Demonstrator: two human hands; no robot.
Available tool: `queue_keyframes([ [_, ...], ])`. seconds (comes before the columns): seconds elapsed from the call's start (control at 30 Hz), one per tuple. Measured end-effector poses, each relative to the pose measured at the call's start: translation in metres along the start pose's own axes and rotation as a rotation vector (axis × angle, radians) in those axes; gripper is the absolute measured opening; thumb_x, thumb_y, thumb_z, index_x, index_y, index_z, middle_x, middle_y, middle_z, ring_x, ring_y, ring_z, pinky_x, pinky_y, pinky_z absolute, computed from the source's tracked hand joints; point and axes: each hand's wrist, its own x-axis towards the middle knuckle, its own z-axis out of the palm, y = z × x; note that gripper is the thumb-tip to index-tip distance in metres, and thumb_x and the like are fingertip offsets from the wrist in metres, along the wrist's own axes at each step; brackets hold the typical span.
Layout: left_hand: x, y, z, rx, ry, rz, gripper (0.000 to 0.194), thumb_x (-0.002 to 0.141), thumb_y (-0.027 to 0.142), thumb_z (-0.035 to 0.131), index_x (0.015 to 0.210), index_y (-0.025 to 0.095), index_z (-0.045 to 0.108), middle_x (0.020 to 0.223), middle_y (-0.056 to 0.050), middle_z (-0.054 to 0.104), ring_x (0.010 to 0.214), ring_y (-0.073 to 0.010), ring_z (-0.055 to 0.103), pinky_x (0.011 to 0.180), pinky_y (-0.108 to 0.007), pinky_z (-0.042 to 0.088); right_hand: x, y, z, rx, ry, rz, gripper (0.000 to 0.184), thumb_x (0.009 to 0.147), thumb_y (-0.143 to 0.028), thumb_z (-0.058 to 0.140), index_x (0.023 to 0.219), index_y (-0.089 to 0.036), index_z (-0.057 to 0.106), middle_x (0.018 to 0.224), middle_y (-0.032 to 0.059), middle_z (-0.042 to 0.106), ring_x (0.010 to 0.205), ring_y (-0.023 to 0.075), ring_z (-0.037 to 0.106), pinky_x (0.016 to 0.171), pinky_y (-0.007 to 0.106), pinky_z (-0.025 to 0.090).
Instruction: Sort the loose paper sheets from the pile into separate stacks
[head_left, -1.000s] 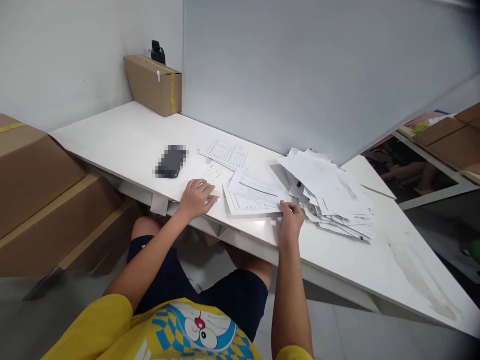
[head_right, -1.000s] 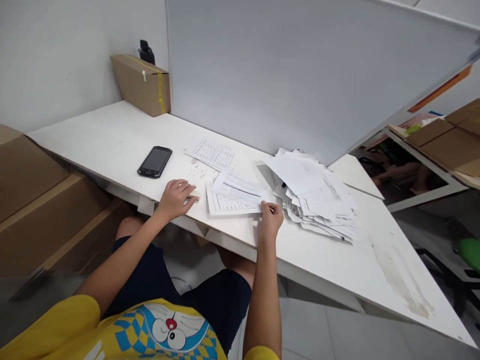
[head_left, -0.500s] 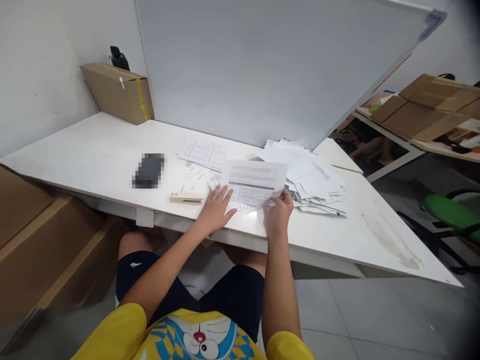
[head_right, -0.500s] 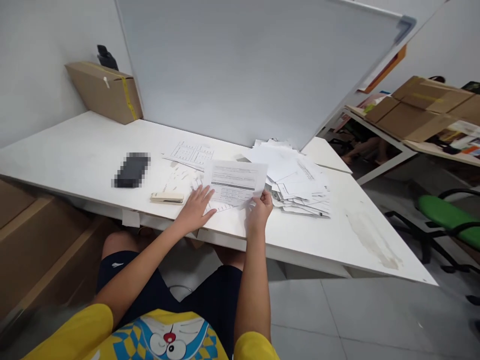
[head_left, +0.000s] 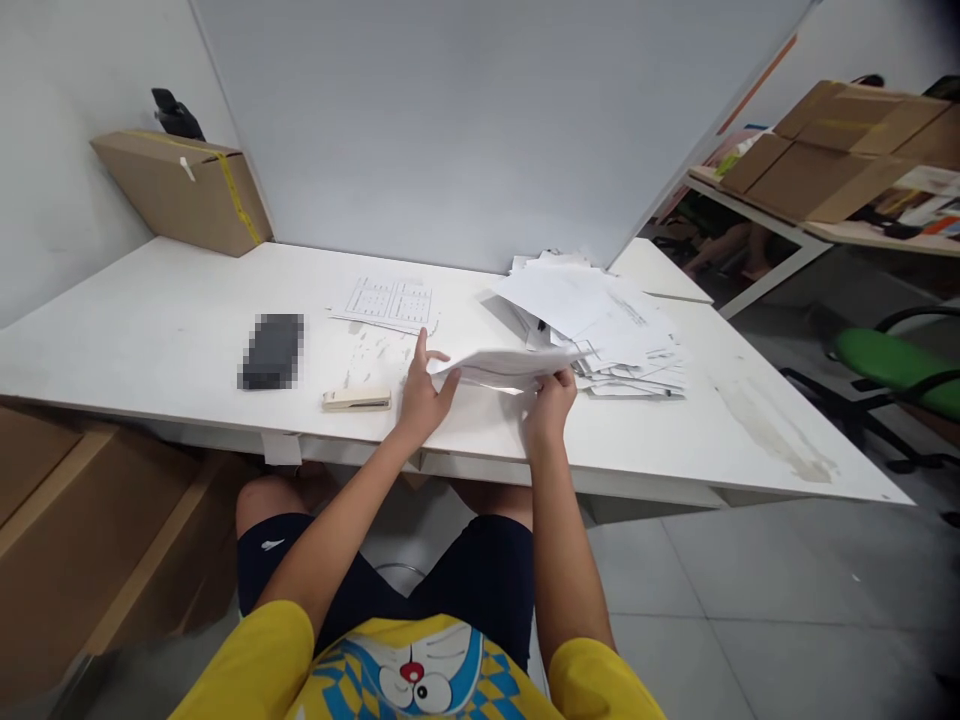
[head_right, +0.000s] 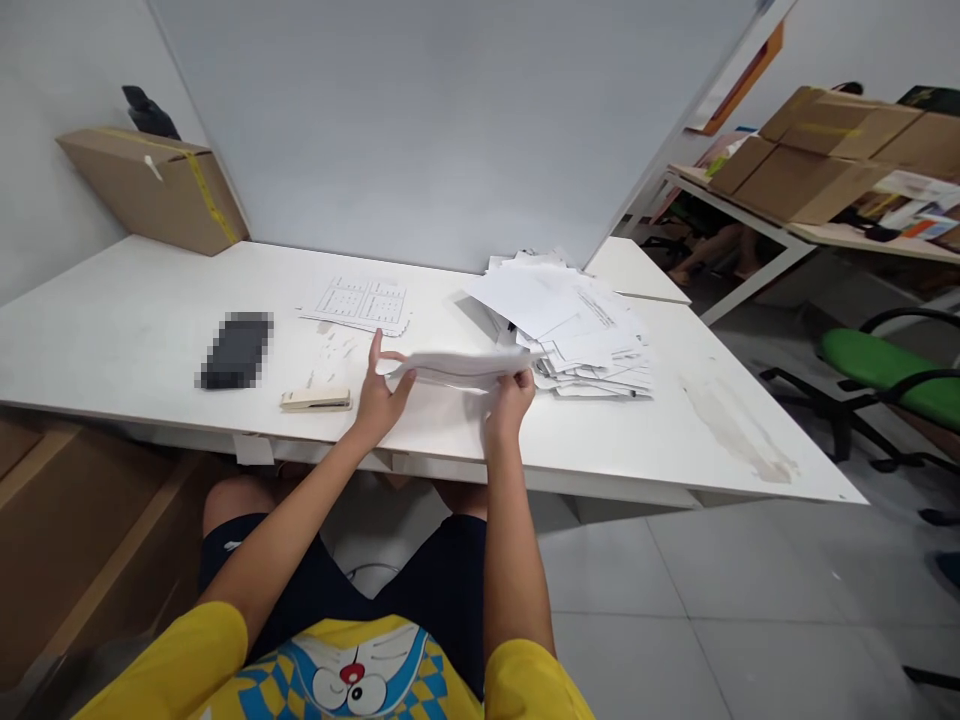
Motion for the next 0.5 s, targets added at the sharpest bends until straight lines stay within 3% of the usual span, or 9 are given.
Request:
queue_keyframes([
  [0.13, -0.004, 0.0, -0.005, -0.1, 0.115, -0.034, 0.055, 0.103, 0.046, 0.038, 0.151, 0.027, 0.019, 0.14, -0.015, 0.053, 0.128, -0.026, 0.056, 0.101, -0.043, 0.051, 0.003, 0.003, -0.001, -0.046, -0.034, 0.013, 0.011, 0.066, -0.026, 0.049, 0.067, -0.024, 0.039, 0.062, -0.0053, 0.039, 0.059, 0.0123, 0.041, 0.056, 0.025, 0.038],
  [0.33, -0.006, 0.002, -0.006, -0.176, 0.085, 0.045, 0.051, 0.103, 0.047, 0.034, 0.15, 0.028, 0.022, 0.144, -0.014, 0.05, 0.131, -0.0239, 0.054, 0.103, -0.04, 0.05, 0.0, -0.004, 0.001, -0.009, 0.012, 0.028, 0.006, 0.063, -0.021, 0.047, 0.066, -0.023, 0.042, 0.064, -0.0051, 0.042, 0.062, 0.0114, 0.039, 0.058, 0.023, 0.036],
  [0.5, -0.007, -0.002, -0.004, -0.288, 0.141, 0.091, 0.048, 0.102, 0.049, 0.039, 0.143, 0.026, 0.038, 0.137, -0.013, 0.058, 0.129, -0.0238, 0.056, 0.104, -0.039, 0.049, -0.007, -0.015, 0.003, 0.037, 0.06, 0.014, 0.007, 0.065, -0.02, 0.047, 0.064, -0.022, 0.041, 0.063, -0.0056, 0.037, 0.063, 0.0111, 0.036, 0.058, 0.022, 0.035],
])
